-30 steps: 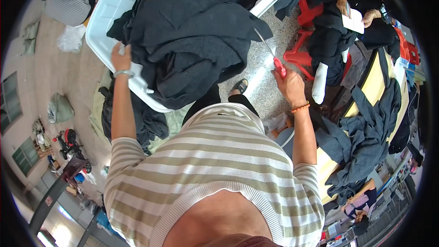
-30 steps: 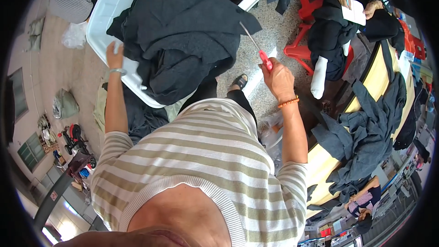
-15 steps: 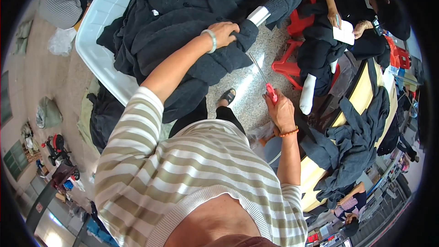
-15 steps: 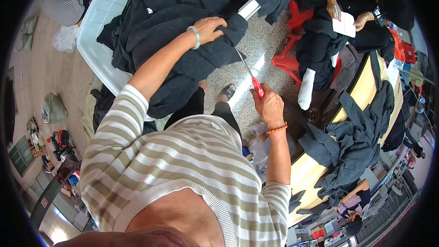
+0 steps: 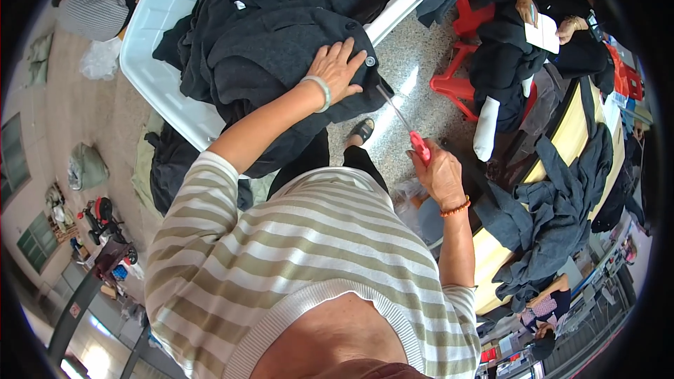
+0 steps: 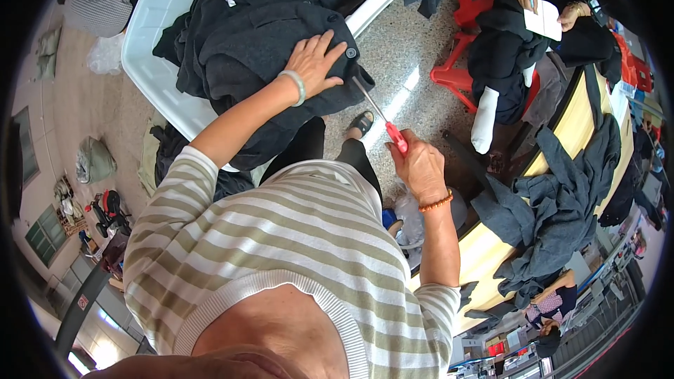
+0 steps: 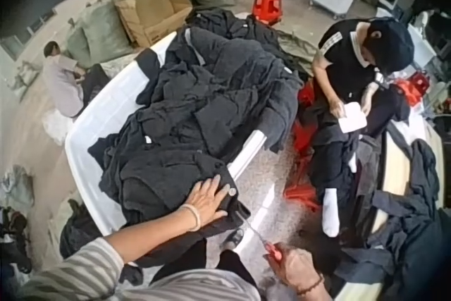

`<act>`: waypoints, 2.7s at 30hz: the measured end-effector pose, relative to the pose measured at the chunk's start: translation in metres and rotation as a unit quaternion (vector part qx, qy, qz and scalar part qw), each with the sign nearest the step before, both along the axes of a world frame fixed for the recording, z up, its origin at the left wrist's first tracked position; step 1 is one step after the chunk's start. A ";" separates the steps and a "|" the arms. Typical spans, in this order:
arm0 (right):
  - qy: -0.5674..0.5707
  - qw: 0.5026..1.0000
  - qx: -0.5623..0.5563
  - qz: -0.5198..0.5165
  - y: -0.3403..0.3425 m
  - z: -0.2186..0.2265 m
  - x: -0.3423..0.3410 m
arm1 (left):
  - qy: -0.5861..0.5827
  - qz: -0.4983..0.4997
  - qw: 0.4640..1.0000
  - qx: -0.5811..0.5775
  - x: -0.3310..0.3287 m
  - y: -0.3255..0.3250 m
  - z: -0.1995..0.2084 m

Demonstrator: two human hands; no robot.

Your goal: Trimming excess threads and inspecting black garments on a sewing factory floor.

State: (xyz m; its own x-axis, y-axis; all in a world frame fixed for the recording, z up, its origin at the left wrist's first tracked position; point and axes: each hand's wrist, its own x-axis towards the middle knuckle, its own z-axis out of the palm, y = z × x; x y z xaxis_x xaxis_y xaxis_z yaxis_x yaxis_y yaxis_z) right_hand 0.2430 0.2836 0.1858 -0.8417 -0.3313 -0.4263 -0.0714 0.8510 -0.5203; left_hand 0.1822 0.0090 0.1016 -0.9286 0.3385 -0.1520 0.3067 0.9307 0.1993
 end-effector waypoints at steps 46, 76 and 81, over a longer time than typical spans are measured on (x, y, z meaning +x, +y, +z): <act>-0.084 0.983 0.115 0.118 -0.081 0.012 -0.141 | -0.387 -0.008 0.895 0.223 -0.108 -0.064 -0.145; -0.001 0.989 0.018 0.148 -0.123 -0.033 -0.131 | -0.133 0.159 0.874 0.439 -0.103 -0.137 -0.132; 0.077 0.992 0.086 0.051 -0.121 -0.040 -0.107 | -0.241 0.222 0.794 0.513 -0.103 -0.132 -0.098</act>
